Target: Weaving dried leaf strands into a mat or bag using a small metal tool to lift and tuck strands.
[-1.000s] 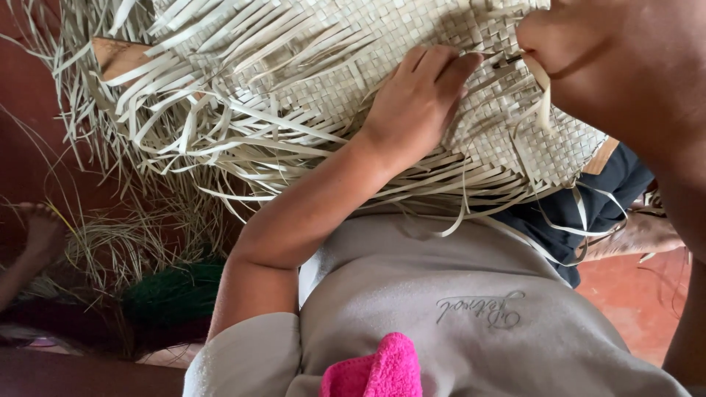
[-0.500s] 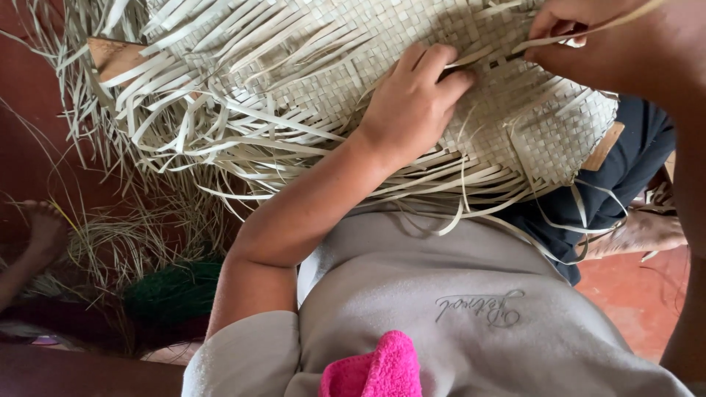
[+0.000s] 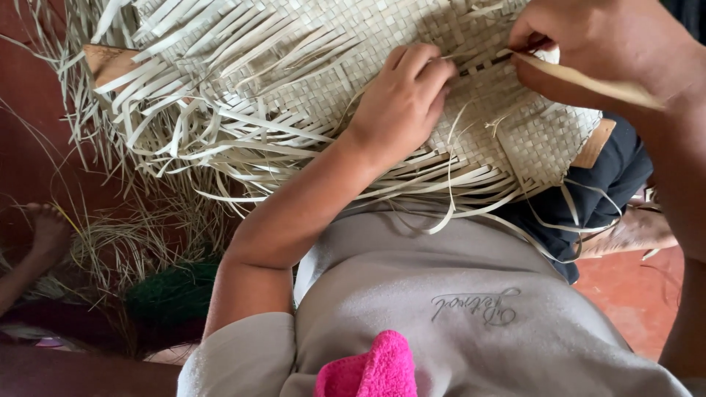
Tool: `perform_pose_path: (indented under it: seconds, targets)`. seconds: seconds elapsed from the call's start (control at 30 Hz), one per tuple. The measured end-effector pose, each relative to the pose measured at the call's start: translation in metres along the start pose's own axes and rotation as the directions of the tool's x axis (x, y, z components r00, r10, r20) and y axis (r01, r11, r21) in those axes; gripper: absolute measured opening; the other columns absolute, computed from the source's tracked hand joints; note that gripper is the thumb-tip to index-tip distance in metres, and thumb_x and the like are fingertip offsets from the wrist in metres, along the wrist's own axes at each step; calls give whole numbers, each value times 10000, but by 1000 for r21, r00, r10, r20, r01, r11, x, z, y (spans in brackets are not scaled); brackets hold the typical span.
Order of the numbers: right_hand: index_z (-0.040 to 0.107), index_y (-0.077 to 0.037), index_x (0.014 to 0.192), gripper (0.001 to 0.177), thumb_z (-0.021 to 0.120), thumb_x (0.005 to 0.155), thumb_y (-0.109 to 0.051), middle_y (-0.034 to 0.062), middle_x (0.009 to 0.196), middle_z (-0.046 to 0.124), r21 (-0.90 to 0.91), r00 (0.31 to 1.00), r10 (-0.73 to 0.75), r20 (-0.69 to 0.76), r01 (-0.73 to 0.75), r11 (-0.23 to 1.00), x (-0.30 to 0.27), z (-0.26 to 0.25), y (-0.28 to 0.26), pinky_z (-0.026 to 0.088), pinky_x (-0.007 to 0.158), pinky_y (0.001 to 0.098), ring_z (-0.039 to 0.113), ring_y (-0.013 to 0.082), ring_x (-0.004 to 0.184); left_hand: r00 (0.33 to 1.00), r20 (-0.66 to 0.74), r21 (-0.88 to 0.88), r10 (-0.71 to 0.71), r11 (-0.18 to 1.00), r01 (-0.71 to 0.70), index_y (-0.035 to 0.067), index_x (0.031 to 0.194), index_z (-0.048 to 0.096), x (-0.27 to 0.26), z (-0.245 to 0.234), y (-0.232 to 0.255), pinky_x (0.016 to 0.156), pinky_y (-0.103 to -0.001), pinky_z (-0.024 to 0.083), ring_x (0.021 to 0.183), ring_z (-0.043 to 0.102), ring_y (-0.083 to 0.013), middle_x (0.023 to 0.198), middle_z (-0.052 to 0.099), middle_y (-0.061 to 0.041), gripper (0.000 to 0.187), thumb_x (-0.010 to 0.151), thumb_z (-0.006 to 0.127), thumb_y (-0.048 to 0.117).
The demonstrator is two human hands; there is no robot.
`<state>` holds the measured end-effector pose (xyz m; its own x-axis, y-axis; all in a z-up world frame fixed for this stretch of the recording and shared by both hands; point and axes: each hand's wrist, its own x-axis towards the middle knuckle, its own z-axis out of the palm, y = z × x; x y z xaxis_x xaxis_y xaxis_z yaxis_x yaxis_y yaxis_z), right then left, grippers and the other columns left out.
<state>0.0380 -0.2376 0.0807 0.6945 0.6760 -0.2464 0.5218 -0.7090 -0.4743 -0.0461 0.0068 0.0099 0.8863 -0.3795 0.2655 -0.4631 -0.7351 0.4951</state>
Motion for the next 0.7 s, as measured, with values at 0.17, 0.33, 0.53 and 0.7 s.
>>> perform_pose_path:
  seconds: [0.17,0.33,0.53,0.7]
  targets:
    - [770,-118,1182,214,746,1126,-323,5,1095,783,-312,997,64,31,-52,949,0,9,8,557,620,307,708,186,740,999,-24,-28,-29,999,28,29,1104,652,-2,1,-2,945,-367,580,1019,596,-266,1132,538,-102,297,837,782,8]
    - [758,-148,1153,73,814,1171,-192,-7,967,705,-320,991,-87,-106,49,946,-11,6,3,457,604,340,568,206,642,996,-59,-98,-61,994,55,57,1078,626,-3,-7,4,923,-397,554,1051,595,-293,1158,528,-99,283,839,771,15]
    - [743,-6,1050,162,849,1168,-38,70,925,697,-157,969,-52,-240,14,988,-16,-2,-14,422,576,386,525,237,624,994,-82,-80,-69,995,63,60,1075,655,-3,-4,7,939,-363,526,1030,584,-247,1140,539,-69,267,841,717,-52]
    - [707,-77,980,185,807,1126,-25,24,936,690,-255,968,-162,-191,110,961,-9,-10,-20,436,634,387,552,271,656,992,-85,-102,-89,991,81,65,1070,670,-4,-5,8,921,-355,535,1025,593,-245,1145,538,-63,273,836,728,-63]
